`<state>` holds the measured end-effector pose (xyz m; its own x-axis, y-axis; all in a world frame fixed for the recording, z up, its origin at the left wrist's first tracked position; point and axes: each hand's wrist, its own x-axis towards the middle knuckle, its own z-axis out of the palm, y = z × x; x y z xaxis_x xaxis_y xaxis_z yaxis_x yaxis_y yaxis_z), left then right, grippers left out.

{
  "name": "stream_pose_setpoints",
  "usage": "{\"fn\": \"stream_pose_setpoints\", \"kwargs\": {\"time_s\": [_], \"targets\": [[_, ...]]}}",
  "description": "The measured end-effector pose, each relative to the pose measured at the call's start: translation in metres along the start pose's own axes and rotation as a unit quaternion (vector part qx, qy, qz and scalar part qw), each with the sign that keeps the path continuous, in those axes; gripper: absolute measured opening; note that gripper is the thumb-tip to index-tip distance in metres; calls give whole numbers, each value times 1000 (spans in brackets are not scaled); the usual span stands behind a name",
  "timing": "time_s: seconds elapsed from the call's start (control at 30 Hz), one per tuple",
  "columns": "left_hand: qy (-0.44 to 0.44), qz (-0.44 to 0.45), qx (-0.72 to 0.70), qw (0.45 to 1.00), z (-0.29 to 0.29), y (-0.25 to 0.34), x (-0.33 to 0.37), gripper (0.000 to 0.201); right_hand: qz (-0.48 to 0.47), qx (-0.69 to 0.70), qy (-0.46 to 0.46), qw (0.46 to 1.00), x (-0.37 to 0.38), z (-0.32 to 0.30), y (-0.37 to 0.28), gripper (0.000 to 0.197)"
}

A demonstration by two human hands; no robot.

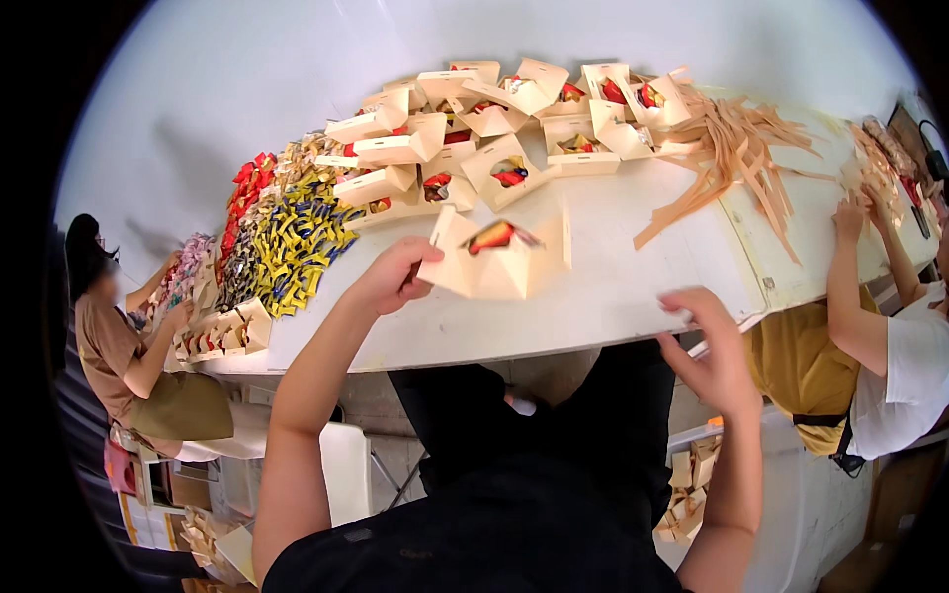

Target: The person sits at a table and repeatedly ties small, open cardboard boxes containing wrapped candies with a beige ribbon. They pick up a box, wrap the ribbon around it, and tie a knot to secure it before moving to the next box. The process is repeated continuously throughout the clip.

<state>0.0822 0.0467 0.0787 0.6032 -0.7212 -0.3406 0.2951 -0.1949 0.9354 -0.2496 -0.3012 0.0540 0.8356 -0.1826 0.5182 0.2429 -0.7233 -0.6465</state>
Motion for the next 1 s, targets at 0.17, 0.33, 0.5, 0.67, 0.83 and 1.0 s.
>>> {"fn": "stream_pose_setpoints", "kwargs": {"time_s": [0.17, 0.33, 0.5, 0.67, 0.83, 1.0], "targets": [[-109, -64, 117, 985, 17, -26, 9, 22, -209, -96, -60, 971, 36, 61, 13, 49], [-47, 86, 301, 949, 35, -43, 29, 29, -306, -138, -79, 939, 39, 87, 17, 43], [37, 216, 368, 904, 40, -47, 40, 27, -284, -136, -91, 945, 62, 92, -7, 44], [30, 255, 363, 896, 70, -37, 40, 25, -290, -128, -168, 933, 88, 96, 9, 34], [47, 298, 291, 908, 85, -52, 48, 27, -310, -121, -168, 928, 95, 104, -4, 36], [23, 291, 268, 918, 92, -54, 47, 27, -274, -72, -140, 949, 90, 115, 9, 34]]}}
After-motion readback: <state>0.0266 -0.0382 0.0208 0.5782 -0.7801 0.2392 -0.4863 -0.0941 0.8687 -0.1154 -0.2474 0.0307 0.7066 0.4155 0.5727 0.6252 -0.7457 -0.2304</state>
